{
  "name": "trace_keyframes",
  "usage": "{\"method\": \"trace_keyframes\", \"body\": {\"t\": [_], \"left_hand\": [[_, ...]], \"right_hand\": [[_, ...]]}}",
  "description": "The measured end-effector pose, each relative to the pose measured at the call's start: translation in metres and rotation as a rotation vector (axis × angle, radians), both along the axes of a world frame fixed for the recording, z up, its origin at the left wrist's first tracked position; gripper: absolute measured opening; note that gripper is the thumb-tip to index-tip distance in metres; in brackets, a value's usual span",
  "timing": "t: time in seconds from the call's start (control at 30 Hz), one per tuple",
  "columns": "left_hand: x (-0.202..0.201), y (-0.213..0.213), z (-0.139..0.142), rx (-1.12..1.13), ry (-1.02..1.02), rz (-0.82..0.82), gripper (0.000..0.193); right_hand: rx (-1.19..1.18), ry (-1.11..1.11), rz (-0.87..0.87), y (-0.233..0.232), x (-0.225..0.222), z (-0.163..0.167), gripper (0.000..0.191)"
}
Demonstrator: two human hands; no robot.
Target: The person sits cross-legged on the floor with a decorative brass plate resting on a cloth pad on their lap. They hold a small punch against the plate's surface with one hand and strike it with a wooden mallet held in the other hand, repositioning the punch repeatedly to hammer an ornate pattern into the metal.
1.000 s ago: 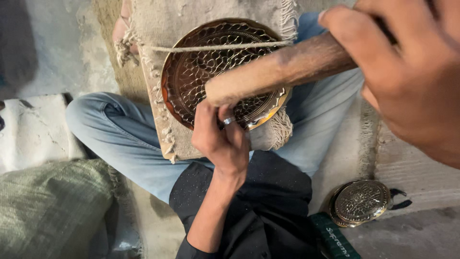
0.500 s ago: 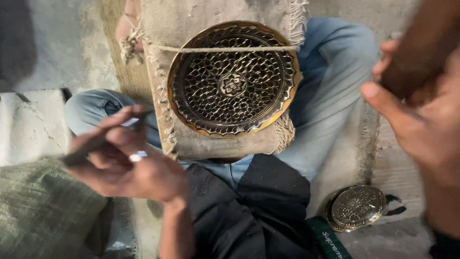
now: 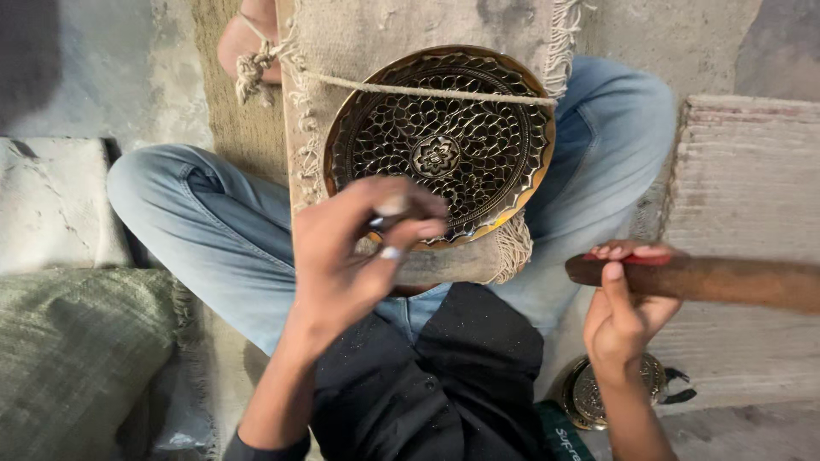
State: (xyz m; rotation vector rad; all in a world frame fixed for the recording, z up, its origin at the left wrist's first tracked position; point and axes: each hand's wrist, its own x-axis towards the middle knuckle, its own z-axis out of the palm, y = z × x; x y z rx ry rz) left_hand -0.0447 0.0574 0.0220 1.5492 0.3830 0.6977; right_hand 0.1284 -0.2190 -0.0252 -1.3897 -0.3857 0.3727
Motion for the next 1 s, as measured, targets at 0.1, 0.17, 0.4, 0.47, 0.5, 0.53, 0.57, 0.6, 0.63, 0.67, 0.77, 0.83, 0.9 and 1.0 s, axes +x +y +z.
{"method": "trace_keyframes", "body": {"t": [0.1,0.17,0.4,0.47,0.5,0.53,0.57,0.6,0.63,0.67,0.77,0.83,0.9,1.0], "left_hand": [[0.019,0.01,-0.001,-0.068,0.015,-0.206,0.041],[0.032,0.015,-0.001,0.005,0.018,-0.256,0.041],[0.059,0.013,-0.004,0.137,0.046,-0.219,0.033],[0.062,0.007,-0.006,0.141,0.048,-0.196,0.031],[0.063,0.005,-0.008,0.145,0.047,-0.186,0.03],[0.063,0.003,-0.009,0.15,0.042,-0.177,0.031],[0.063,0.001,-0.009,0.155,0.039,-0.167,0.033],[0.063,-0.001,-0.01,0.164,0.033,-0.158,0.035],[0.062,-0.003,-0.01,0.162,0.041,-0.155,0.038],[0.06,-0.006,-0.01,0.157,0.051,-0.15,0.042],[0.057,-0.011,-0.012,0.19,0.075,-0.126,0.048],[0.057,-0.011,-0.014,0.219,0.078,-0.118,0.05],[0.057,-0.01,-0.016,0.233,0.075,-0.125,0.053],[0.057,-0.008,-0.018,0.245,0.074,-0.116,0.053]], "right_hand": [[-0.026,-0.039,-0.024,-0.002,-0.009,-0.006,0.032],[-0.077,-0.028,-0.029,-0.001,-0.013,-0.008,0.037],[-0.414,-0.092,0.075,-0.003,-0.006,-0.01,0.037],[-0.518,-0.027,0.122,-0.004,0.005,-0.006,0.026],[-0.569,0.003,0.144,-0.003,0.011,-0.002,0.02],[-0.584,-0.003,0.148,-0.001,0.018,0.002,0.022],[-0.6,-0.008,0.154,0.002,0.026,0.007,0.023],[-0.612,-0.015,0.158,0.006,0.034,0.014,0.024],[-0.6,-0.05,0.169,0.011,0.042,0.021,0.03],[-0.59,-0.083,0.182,0.015,0.049,0.031,0.036],[-0.617,-0.225,0.227,0.031,0.067,0.065,0.049],[-0.783,-0.612,0.293,0.042,0.077,0.09,0.051],[-0.921,-0.955,0.353,0.052,0.085,0.112,0.058],[-1.076,-1.274,0.388,0.061,0.09,0.136,0.062]]}}
